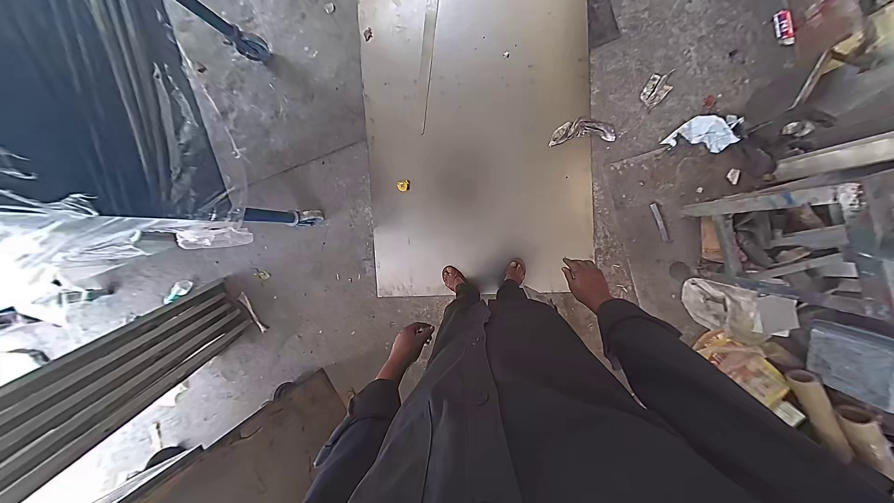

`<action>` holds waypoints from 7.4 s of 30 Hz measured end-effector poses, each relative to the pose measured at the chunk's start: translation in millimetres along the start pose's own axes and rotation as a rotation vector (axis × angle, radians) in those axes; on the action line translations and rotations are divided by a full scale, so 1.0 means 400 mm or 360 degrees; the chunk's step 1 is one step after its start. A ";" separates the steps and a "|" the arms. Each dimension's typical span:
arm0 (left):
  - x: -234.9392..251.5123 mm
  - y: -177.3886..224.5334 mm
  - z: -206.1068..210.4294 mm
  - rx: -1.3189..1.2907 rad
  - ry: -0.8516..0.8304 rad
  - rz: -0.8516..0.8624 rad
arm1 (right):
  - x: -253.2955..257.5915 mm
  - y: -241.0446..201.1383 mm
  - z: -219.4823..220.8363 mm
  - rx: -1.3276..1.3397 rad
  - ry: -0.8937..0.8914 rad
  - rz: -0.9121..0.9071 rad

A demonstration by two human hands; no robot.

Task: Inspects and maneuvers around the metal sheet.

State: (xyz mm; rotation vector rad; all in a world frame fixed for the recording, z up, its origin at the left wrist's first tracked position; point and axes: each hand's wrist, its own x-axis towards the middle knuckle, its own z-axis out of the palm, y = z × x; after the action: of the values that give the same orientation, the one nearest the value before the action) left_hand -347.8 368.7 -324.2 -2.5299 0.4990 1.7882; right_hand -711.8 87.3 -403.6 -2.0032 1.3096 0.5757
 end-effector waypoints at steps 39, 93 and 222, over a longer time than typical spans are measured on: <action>0.000 0.005 -0.005 0.0010 -0.0032 -0.0031 | 0.031 0.009 0.002 -0.0004 0.0009 -0.0007; 0.003 -0.021 0.009 0.0030 -0.0045 0.0007 | 0.010 -0.012 0.029 0.0054 -0.0117 0.0013; 0.844 2.288 -0.676 0.2760 -0.0575 0.1026 | 0.791 -1.020 -0.469 0.3162 0.0885 0.2542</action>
State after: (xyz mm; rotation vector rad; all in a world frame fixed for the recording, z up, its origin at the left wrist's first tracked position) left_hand -234.6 -635.7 -376.7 -0.8343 1.8161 0.8390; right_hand -210.8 -135.3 -370.3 0.7376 2.0463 -0.6805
